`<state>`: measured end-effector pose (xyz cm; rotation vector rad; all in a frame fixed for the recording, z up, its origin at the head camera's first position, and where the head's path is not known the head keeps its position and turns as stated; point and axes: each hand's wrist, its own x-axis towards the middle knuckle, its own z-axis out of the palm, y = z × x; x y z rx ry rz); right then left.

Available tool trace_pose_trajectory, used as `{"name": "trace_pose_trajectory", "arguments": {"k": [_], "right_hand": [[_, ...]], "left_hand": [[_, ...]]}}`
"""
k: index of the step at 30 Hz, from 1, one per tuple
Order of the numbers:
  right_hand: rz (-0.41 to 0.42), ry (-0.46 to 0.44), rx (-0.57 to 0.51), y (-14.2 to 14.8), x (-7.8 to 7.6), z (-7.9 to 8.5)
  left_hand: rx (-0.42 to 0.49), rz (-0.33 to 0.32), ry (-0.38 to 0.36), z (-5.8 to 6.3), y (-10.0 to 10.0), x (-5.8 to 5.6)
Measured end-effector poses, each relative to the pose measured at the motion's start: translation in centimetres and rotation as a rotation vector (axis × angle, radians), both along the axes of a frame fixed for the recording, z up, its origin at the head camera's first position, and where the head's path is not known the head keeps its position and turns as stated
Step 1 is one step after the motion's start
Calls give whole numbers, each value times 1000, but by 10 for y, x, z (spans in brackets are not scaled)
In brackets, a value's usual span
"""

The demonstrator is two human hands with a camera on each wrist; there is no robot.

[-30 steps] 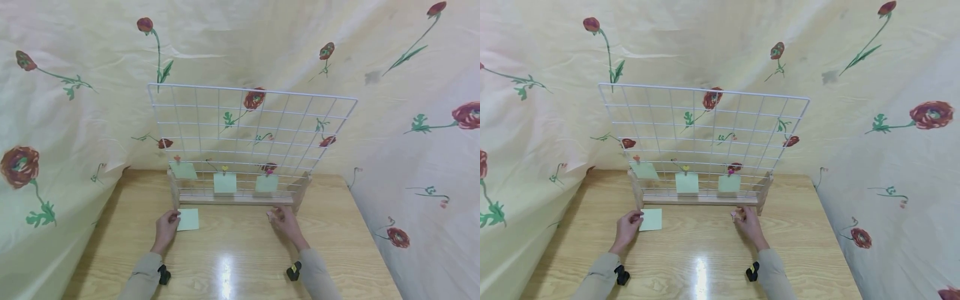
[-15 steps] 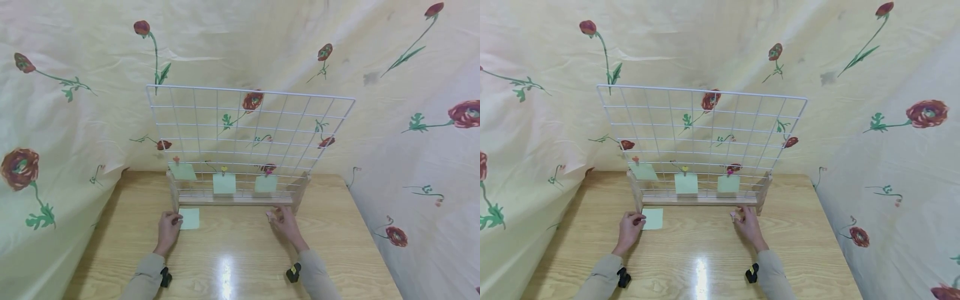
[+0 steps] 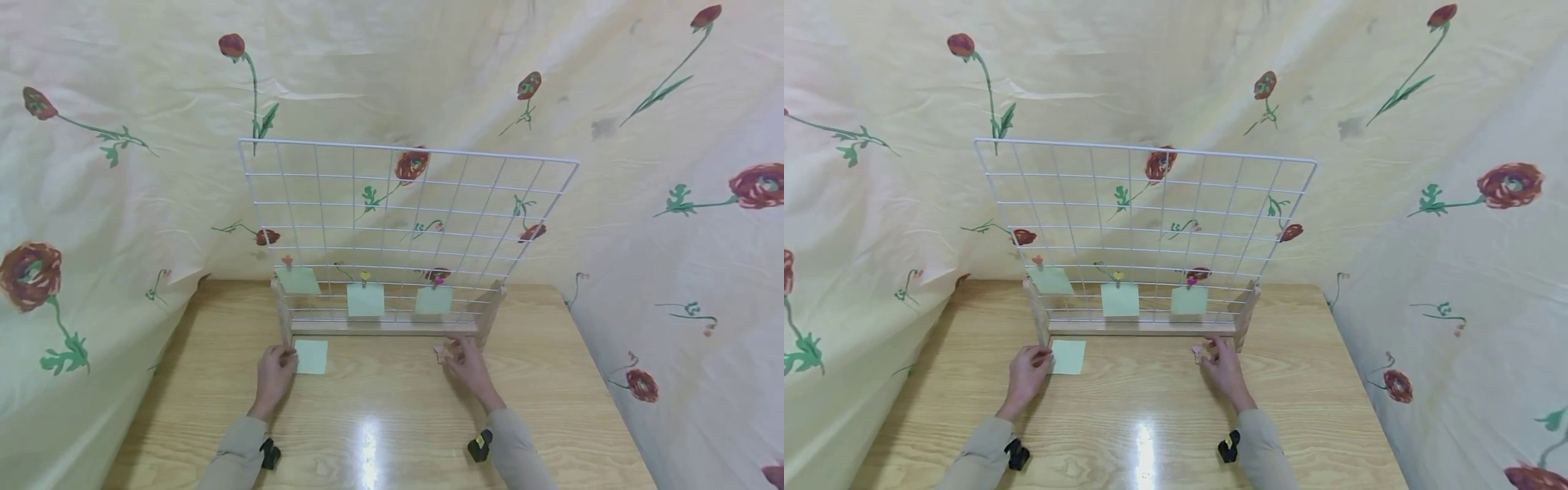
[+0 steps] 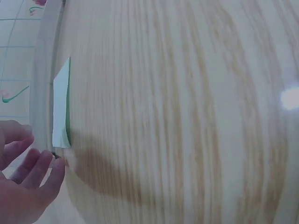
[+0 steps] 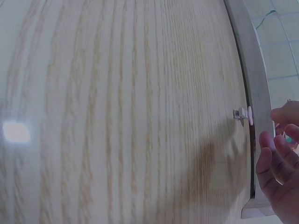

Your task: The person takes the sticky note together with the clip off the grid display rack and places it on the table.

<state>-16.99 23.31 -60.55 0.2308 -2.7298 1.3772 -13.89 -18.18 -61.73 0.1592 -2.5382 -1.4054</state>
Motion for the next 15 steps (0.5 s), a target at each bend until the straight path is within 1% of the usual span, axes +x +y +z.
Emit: {"name": "trace_pose_trajectory", "arguments": {"k": [2, 8, 15], "right_hand": [[-7, -9, -3, 1, 0, 1], [-21, 31, 15, 5, 0, 4], [-27, 81, -17, 6, -3, 14]], "left_hand": [[5, 0, -6, 2, 0, 1], [14, -6, -20, 4, -2, 2], [53, -12, 5, 9, -1, 1]]}}
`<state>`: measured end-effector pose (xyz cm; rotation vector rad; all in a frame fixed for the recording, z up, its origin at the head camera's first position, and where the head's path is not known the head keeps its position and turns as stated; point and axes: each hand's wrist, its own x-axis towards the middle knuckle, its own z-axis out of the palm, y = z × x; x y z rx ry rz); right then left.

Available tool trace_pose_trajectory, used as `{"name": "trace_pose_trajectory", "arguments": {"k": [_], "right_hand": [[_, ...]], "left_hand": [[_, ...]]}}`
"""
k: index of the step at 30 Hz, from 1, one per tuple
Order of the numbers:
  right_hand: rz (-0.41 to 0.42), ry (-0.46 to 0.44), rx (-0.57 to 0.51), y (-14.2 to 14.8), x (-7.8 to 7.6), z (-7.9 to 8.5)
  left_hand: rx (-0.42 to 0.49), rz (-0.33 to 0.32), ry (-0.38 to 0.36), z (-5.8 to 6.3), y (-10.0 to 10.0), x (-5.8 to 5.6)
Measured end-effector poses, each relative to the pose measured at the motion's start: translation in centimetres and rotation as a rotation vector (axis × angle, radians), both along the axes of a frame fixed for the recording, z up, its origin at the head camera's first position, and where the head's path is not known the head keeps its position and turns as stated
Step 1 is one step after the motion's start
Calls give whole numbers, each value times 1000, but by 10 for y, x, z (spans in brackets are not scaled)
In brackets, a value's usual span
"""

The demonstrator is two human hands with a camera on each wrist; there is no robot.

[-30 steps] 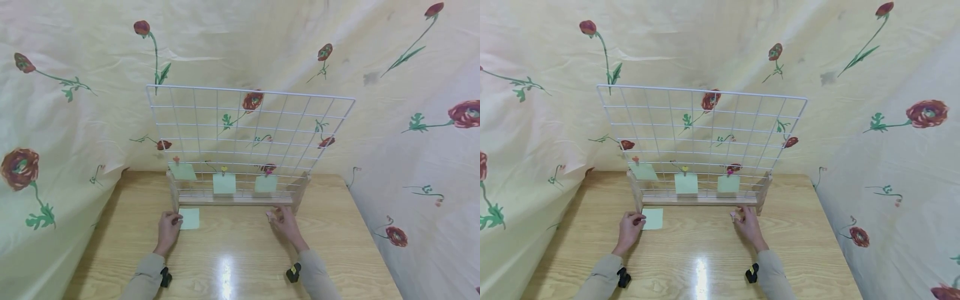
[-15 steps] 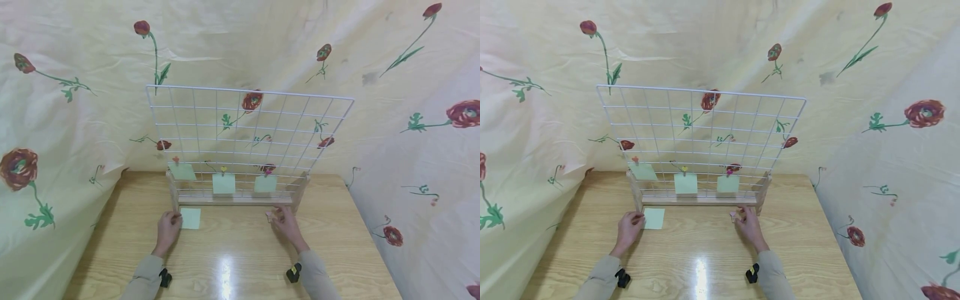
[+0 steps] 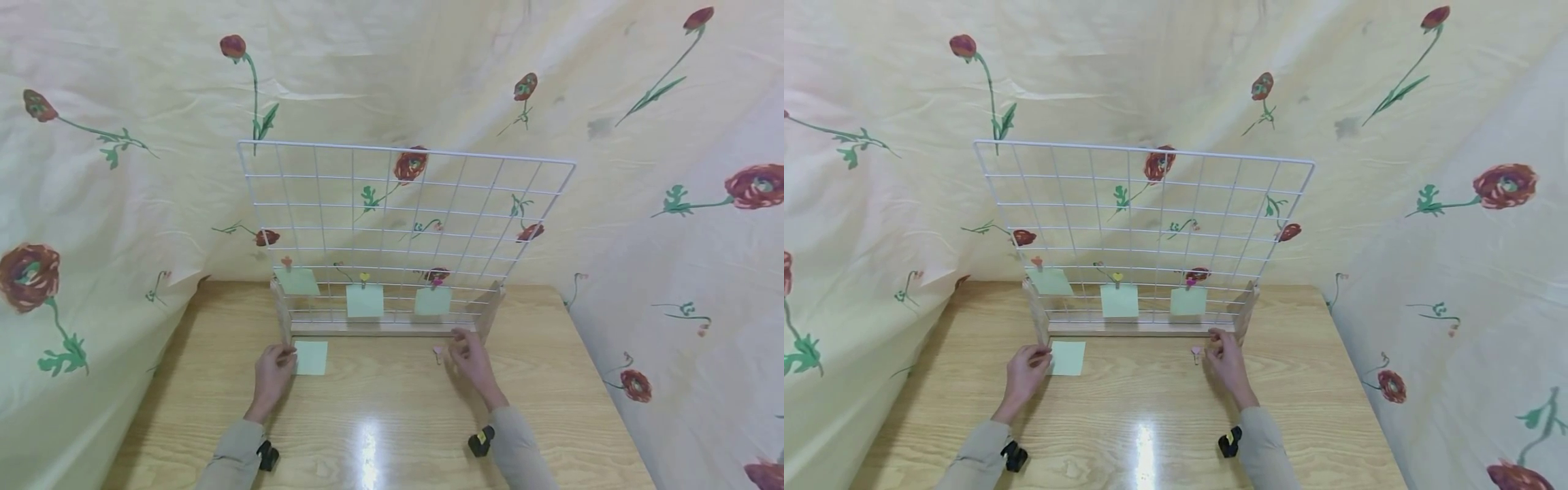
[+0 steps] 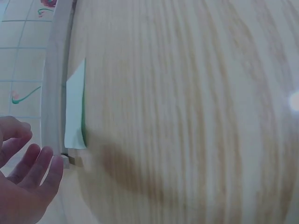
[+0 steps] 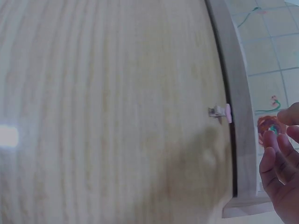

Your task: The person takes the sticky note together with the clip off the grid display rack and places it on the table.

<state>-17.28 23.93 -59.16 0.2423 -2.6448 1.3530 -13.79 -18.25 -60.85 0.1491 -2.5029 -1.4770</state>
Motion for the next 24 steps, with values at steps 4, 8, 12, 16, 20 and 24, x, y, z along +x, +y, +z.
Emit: {"name": "trace_pose_trajectory", "arguments": {"k": [4, 8, 12, 16, 20, 24], "right_hand": [[11, 57, -5, 1, -4, 6], [12, 105, -21, 0, -9, 12], [-7, 116, -30, -2, -13, 21], [-24, 98, -31, -3, -18, 31], [-30, 119, -55, -6, -24, 44], [-28, 169, -60, -11, -31, 58]], "left_hand": [[22, 0, 13, 3, 2, -2], [50, -6, 31, 7, 5, -5], [60, -8, 52, 12, 10, -8], [84, -19, 85, 17, 14, -11], [124, -60, 150, 21, 20, -16], [156, -104, 230, 27, 29, -21]]}}
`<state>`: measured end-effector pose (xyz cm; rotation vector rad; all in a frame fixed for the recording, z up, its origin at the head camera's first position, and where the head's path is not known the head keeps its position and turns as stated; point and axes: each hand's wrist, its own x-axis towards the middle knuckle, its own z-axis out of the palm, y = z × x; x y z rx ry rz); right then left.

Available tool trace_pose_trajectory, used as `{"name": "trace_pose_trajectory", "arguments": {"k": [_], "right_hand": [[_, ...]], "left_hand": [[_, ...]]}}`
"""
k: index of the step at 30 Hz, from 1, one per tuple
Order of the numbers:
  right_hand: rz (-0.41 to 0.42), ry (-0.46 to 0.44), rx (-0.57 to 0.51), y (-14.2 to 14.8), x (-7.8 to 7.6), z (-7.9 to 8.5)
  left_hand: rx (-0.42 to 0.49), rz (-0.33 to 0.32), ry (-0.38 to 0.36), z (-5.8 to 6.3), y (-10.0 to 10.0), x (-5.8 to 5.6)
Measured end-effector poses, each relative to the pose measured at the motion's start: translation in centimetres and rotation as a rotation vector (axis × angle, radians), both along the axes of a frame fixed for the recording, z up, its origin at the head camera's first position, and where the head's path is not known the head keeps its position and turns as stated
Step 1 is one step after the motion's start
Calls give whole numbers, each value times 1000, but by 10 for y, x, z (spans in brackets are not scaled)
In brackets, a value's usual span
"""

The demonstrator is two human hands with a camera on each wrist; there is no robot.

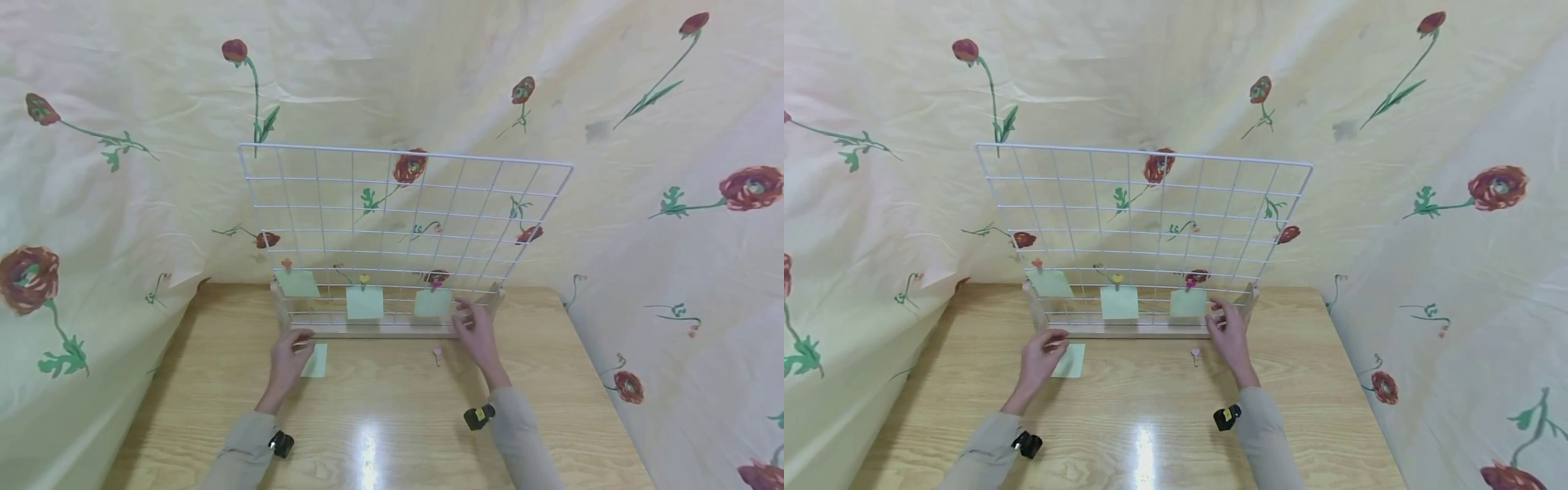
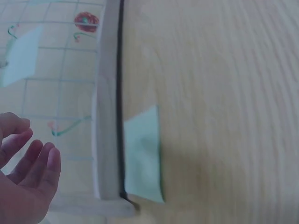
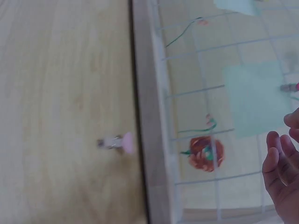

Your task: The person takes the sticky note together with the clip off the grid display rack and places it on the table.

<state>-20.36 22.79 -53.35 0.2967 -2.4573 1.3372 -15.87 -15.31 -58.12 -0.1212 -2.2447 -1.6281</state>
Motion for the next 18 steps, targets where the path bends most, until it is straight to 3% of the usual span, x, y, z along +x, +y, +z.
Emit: {"name": "trace_pose_trajectory", "arguments": {"k": [8, 13, 18], "right_hand": [[40, 70, -3, -11, -8, 26], [59, 130, 14, -14, -15, 35], [67, 181, 43, -20, -22, 42]], "left_hand": [[27, -61, 47, 18, 18, -8], [65, -115, 86, 27, 30, -12], [37, -149, 119, 32, 48, -18]]}}
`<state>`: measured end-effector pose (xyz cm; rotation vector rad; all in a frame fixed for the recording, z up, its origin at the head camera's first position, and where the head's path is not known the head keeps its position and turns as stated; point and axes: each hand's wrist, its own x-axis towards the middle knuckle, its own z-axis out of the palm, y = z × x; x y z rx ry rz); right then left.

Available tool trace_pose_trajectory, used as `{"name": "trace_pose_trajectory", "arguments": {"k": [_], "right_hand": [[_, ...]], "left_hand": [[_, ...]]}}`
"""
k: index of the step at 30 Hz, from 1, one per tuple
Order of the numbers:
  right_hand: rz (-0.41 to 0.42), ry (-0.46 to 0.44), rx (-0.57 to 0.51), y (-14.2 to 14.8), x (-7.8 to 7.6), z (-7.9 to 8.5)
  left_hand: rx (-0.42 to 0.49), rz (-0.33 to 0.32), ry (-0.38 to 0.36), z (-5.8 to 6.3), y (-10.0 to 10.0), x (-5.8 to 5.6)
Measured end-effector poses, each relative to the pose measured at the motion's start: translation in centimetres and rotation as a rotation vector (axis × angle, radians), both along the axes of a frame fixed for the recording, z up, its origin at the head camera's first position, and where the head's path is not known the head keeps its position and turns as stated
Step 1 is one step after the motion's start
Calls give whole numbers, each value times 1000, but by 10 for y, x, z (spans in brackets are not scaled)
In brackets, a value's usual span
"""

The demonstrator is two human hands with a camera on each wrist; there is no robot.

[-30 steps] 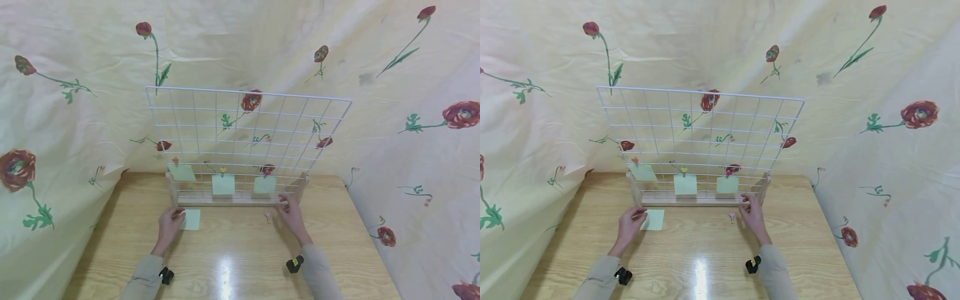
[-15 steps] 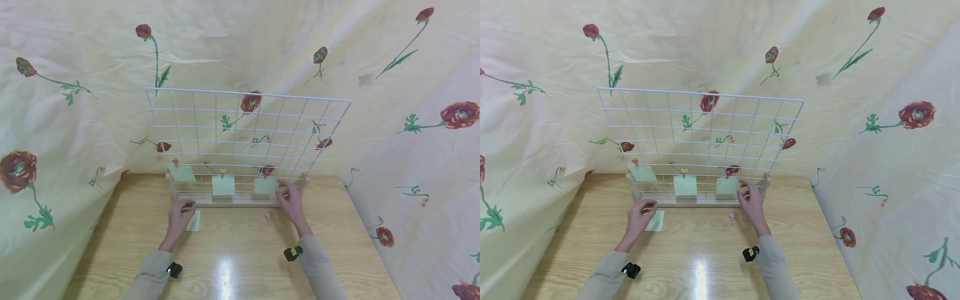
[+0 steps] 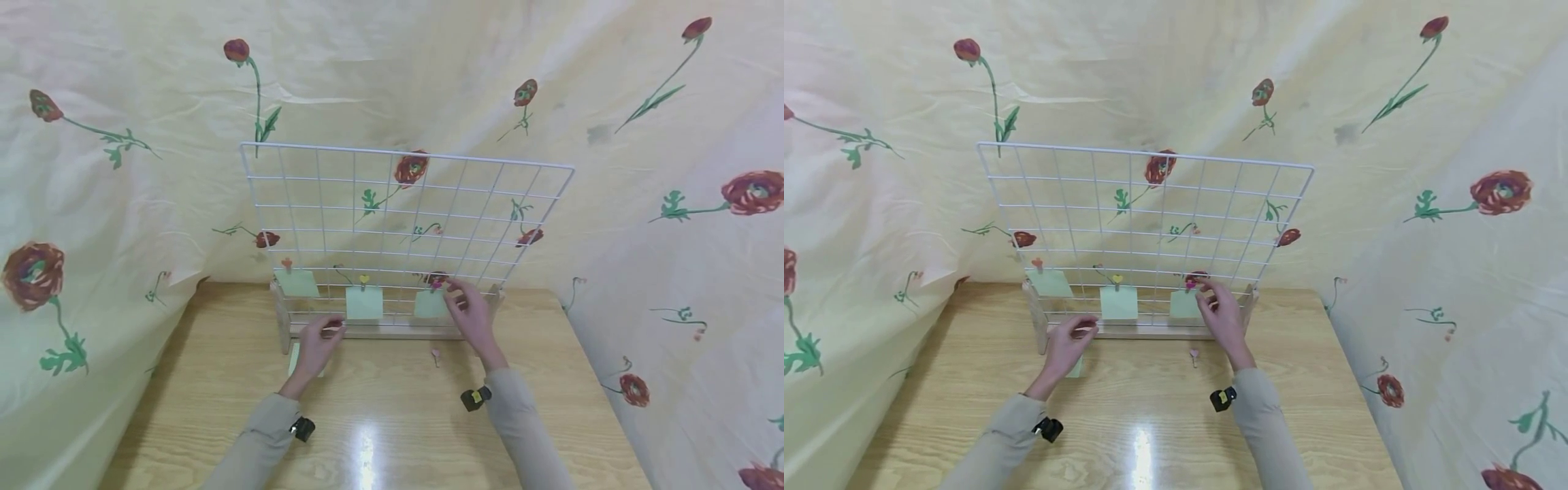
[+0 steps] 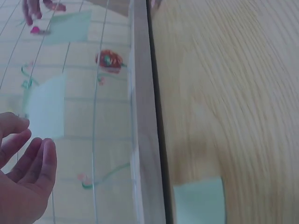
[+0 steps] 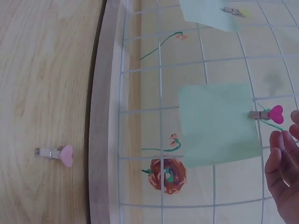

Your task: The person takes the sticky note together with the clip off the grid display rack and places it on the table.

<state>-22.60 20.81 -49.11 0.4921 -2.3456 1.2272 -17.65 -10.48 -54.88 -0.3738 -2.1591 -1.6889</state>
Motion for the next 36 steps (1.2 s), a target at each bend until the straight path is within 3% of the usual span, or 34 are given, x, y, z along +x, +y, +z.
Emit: {"name": "trace_pose_trajectory", "arguments": {"k": [4, 9, 14, 22, 28, 33, 36], "right_hand": [[-19, 18, 7, -4, -4, 0], [-48, -25, -11, -9, -4, -1], [-72, -77, -45, -14, -6, -5], [-70, -153, -119, -20, -13, -6], [-106, -150, -117, -23, -14, -8], [-84, -118, -109, -26, -13, -8], [-82, -79, -120, -28, -14, -8]], "left_hand": [[-17, -48, 33, 14, 18, 0], [-29, -103, 57, 35, 39, 4], [7, -136, 28, 40, 62, -2], [72, -120, -81, 13, 94, -35], [160, -166, -113, 10, 110, -47], [181, -131, -119, 11, 126, -52], [191, -128, -82, 9, 135, -54]]}}
